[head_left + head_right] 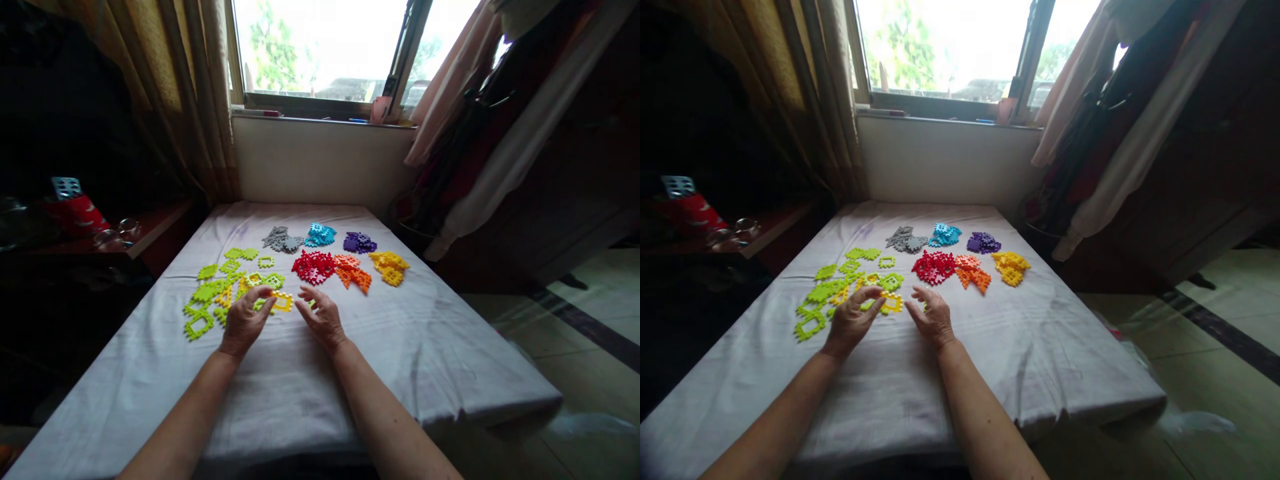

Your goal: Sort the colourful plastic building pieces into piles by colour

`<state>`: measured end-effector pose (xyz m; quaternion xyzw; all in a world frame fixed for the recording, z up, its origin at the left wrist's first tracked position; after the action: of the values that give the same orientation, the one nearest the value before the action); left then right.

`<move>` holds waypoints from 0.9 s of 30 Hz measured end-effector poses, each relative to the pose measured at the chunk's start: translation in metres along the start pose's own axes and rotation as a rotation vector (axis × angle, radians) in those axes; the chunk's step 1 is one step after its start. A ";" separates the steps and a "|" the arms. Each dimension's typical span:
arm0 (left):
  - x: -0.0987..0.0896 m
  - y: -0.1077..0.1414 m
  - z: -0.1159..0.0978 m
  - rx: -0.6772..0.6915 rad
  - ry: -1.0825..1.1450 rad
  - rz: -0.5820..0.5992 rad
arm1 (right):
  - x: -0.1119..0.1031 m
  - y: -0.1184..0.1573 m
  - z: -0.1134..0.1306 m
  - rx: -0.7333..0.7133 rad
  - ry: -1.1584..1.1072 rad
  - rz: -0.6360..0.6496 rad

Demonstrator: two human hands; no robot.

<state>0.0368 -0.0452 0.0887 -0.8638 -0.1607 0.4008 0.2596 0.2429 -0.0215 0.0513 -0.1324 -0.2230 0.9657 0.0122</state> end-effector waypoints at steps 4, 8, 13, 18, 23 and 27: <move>0.038 -0.009 -0.017 -0.030 0.094 0.054 | -0.005 -0.001 -0.014 0.115 -0.253 -0.072; 0.050 -0.012 -0.021 -0.018 0.091 0.082 | -0.006 -0.004 -0.020 0.135 -0.316 -0.087; 0.039 -0.018 -0.015 0.131 -0.014 0.109 | -0.067 -0.025 -0.032 0.087 -0.120 -0.279; -0.014 -0.026 0.040 0.071 -0.264 0.015 | -0.210 -0.029 -0.074 0.374 0.301 -0.782; -0.063 -0.017 0.097 -0.062 -0.489 -0.039 | -0.265 -0.017 -0.096 0.562 0.535 -0.850; -0.083 -0.007 0.124 -0.156 -0.577 -0.055 | -0.266 -0.014 -0.104 0.622 0.586 -0.836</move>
<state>-0.1118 -0.0405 0.0758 -0.7269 -0.2816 0.6089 0.1470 0.5268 0.0133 0.0336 -0.2844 0.0497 0.8221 0.4906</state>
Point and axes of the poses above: each hand's wrist, its own y-axis away from the middle knuckle, its own x-axis out of the palm, z = x × y, the point moved 7 cm from there along -y, towards the middle knuckle, and after that the axes turned 8 degrees about -y, right-handed, at the moved point
